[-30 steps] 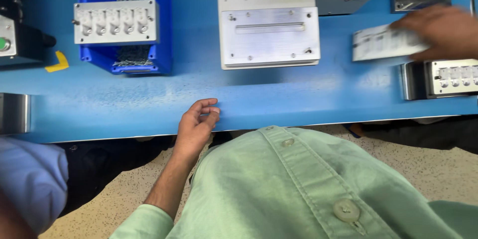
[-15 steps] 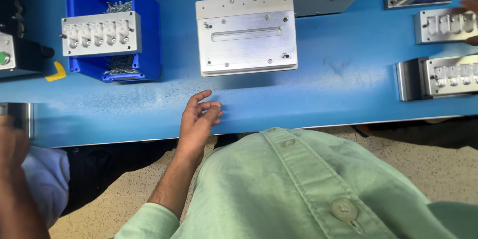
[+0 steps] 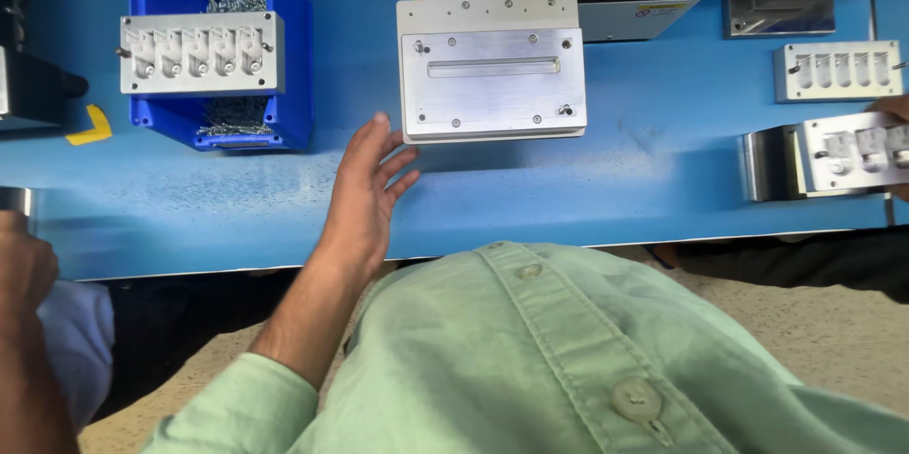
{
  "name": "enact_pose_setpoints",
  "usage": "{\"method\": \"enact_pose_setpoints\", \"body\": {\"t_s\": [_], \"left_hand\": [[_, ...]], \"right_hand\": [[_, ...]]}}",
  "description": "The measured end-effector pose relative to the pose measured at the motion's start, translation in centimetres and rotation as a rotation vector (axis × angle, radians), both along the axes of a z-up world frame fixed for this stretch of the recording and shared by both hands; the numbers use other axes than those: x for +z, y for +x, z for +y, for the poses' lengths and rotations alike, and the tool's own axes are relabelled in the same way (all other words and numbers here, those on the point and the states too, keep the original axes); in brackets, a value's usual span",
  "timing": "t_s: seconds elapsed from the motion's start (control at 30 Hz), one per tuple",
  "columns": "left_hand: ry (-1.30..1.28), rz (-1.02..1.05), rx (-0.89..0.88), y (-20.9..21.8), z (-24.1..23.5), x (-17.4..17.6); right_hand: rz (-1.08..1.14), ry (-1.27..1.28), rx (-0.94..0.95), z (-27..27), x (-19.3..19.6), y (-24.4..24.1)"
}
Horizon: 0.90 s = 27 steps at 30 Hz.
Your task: The person picks small metal springs from a blue bin and places them into slots on a white fixture. They then position the fixture under a press and operate it to secure the springs. The person repeats this process for multiple springs.
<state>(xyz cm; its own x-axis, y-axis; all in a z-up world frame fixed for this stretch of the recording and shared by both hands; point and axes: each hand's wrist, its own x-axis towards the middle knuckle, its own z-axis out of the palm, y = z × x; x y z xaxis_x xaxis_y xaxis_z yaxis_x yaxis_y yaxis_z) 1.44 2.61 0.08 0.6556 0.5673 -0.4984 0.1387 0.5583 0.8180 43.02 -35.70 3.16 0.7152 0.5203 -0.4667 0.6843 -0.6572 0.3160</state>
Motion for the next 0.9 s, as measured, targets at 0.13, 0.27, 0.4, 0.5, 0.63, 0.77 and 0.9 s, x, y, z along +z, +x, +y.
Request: {"method": "enact_pose_setpoints", "body": {"t_s": [0.13,0.27,0.4,0.5,0.63,0.77,0.9], "left_hand": [[-0.019,-0.084,-0.114,1.2,0.7,0.7],[-0.071,-0.136,-0.149,1.9,0.5,1.2],[-0.041,-0.093,-0.174,1.7,0.5,1.7],[-0.037,-0.060,-0.165,1.5,0.7,1.8],[-0.008,-0.028,-0.152,1.9,0.4,1.6],[0.025,-0.009,-0.139,2.3,0.1,1.4],[0.091,0.020,-0.134,2.5,0.0,1.2]], "right_hand": [[0.188,0.353,0.147,6.2,5.8,-8.5],[0.334,0.763,0.320,16.4,6.6,-16.4],[0.273,0.830,0.485,24.6,6.6,-19.7],[0.253,0.805,0.524,26.6,7.4,-20.9],[0.233,0.736,0.540,26.4,7.7,-20.9],[0.205,0.685,0.525,25.9,5.5,-19.5],[0.223,0.973,0.572,21.8,3.1,-16.0]]}}
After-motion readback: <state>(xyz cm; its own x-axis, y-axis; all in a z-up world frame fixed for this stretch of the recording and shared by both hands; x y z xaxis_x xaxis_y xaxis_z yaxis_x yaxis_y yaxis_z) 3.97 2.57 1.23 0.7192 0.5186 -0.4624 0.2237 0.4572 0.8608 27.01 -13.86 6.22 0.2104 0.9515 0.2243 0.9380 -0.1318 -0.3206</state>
